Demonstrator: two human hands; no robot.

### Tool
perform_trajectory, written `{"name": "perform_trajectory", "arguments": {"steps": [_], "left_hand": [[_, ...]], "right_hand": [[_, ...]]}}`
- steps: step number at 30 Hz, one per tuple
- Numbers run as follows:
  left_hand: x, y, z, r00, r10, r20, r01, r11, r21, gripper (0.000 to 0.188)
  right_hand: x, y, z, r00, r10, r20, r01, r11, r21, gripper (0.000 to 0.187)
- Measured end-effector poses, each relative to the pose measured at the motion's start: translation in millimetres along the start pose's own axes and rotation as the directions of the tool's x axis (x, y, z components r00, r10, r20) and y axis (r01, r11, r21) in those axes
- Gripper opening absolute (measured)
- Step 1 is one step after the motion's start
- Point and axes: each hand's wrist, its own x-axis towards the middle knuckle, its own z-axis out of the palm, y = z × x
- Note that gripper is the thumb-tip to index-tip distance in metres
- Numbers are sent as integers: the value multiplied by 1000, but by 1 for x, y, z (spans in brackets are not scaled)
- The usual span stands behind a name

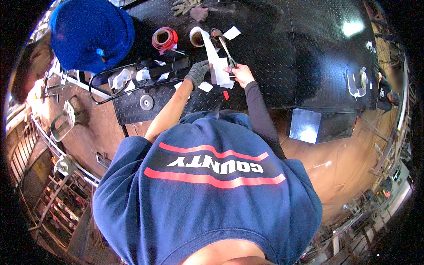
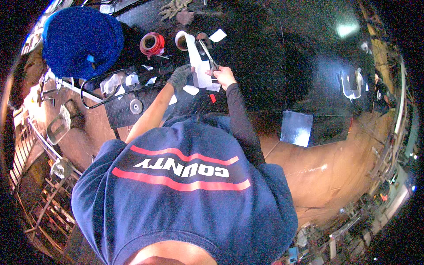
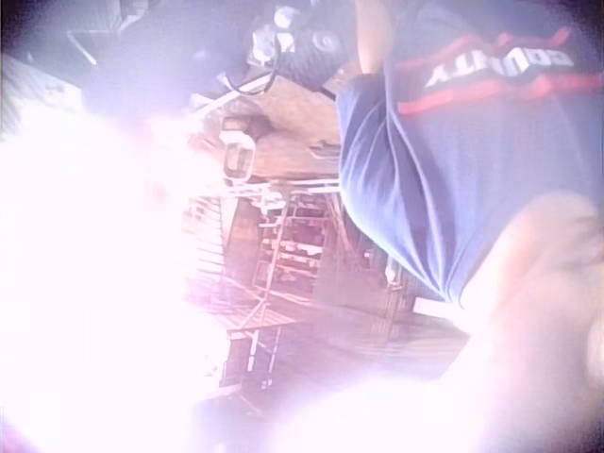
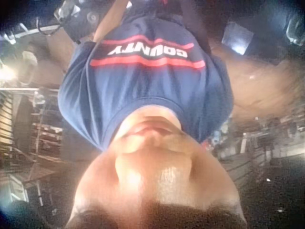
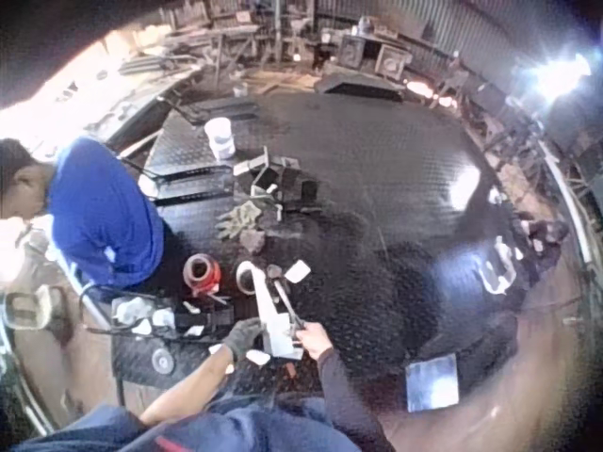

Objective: The person cuts a white adhesive tape strip into small rectangular pieces using scissors. They repeatedly fold, align, and trim the tape on a metal workbench, accumulating cut pieces on the surface.

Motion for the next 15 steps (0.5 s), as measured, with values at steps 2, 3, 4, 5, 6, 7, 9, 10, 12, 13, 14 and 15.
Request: {"name": "perform_trajectory", "arguments": {"steps": [2,3,4,5,6,7,9,10,12,13,14,15], "left_hand": [[-15,-1,-4,999,36,30,-33,997,-77,28],[-21,-4,-7,997,73,20,-72,997,-25,28],[-28,-1,-5,994,107,22,-108,994,28,28],[-36,1,-2,998,56,42,-54,998,-40,27],[-45,3,1,998,6,68,1,994,-105,26],[-54,4,4,994,-48,98,64,984,-166,26],[-67,-7,2,995,-21,100,38,984,-172,23],[-71,-14,2,994,20,103,-1,983,-182,23],[-73,-23,2,994,26,107,-5,981,-196,23],[-77,-22,5,992,35,120,-8,975,-222,24],[-85,-17,7,991,42,130,-9,970,-244,24],[-93,-12,9,989,47,141,-8,964,-266,25]], "right_hand": [[-12,-9,15,1000,26,15,-26,999,25,21],[-19,-10,22,999,33,16,-34,998,52,20],[-24,-10,24,999,39,7,-39,996,84,20],[-25,-6,25,999,35,-5,-35,998,59,19],[-27,1,25,999,30,-20,-29,999,37,19],[-27,6,25,999,29,-35,-28,999,17,19],[-56,-9,44,1000,25,-2,-25,998,51,19],[-67,-12,50,1000,25,-3,-25,998,50,19],[-77,-9,53,1000,14,-16,-14,1000,22,18],[-81,-7,52,1000,-8,-25,10,999,53,20],[-86,-5,52,999,-29,-32,32,996,89,23],[-91,-3,52,998,-49,-42,54,991,125,26]]}}
